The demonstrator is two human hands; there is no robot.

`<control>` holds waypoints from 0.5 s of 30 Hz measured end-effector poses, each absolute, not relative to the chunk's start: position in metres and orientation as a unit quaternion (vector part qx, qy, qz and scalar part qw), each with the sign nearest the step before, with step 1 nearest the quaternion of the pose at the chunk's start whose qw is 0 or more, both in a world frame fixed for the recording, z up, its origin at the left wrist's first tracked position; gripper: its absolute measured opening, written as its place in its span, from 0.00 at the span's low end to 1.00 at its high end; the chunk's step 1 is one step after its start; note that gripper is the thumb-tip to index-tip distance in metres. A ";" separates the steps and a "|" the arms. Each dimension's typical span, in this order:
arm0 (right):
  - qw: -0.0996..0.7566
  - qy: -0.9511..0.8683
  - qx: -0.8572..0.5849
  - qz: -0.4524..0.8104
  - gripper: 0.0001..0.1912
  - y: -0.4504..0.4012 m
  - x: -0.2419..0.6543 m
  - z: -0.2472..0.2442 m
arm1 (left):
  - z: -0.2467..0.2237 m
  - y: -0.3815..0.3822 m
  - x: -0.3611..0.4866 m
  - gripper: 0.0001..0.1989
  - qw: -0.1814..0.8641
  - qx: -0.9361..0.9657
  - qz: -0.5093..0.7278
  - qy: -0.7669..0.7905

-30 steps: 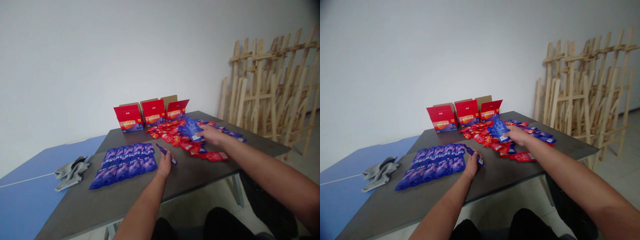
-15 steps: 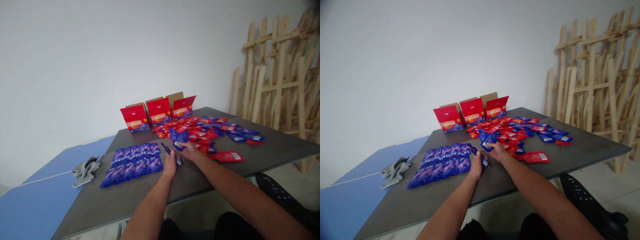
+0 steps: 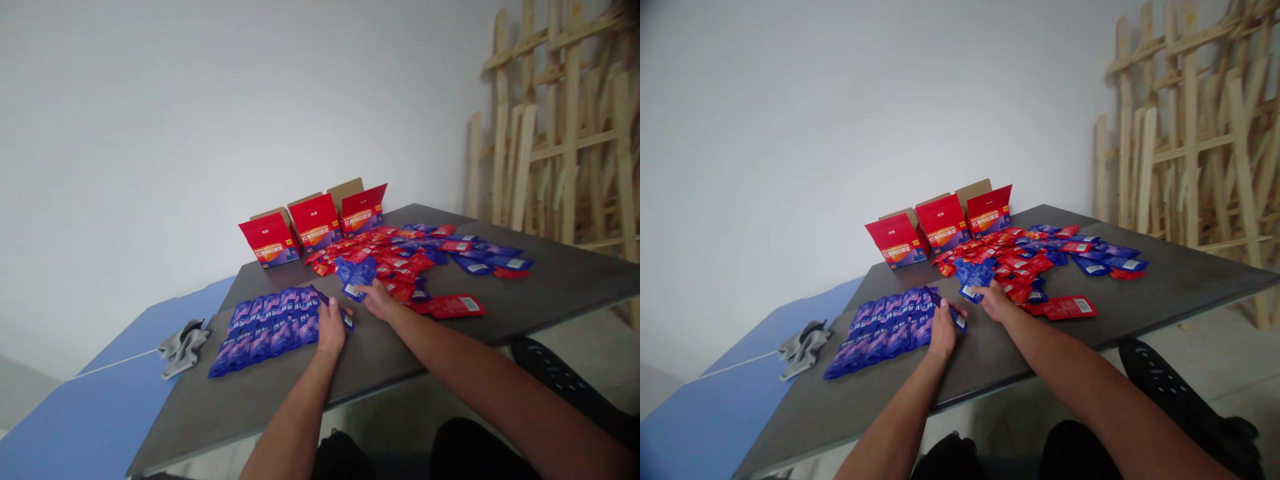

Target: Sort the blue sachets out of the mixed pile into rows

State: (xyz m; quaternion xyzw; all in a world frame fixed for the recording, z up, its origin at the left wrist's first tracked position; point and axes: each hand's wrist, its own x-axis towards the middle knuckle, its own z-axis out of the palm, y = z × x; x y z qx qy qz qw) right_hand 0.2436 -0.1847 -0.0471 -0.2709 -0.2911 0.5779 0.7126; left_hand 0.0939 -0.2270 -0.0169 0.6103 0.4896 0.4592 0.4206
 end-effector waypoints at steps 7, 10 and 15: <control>0.725 -0.275 -0.279 0.567 0.21 -0.181 0.244 -0.047 | 0.033 -0.181 0.063 0.33 0.203 0.656 0.240 0.686; 0.727 -0.271 -0.285 0.563 0.20 -0.181 0.243 -0.046 | 0.029 -0.172 0.057 0.39 0.156 0.681 0.110 0.707; 0.729 -0.275 -0.281 0.561 0.21 -0.180 0.243 -0.049 | 0.017 -0.174 0.065 0.43 0.078 0.689 -0.015 0.721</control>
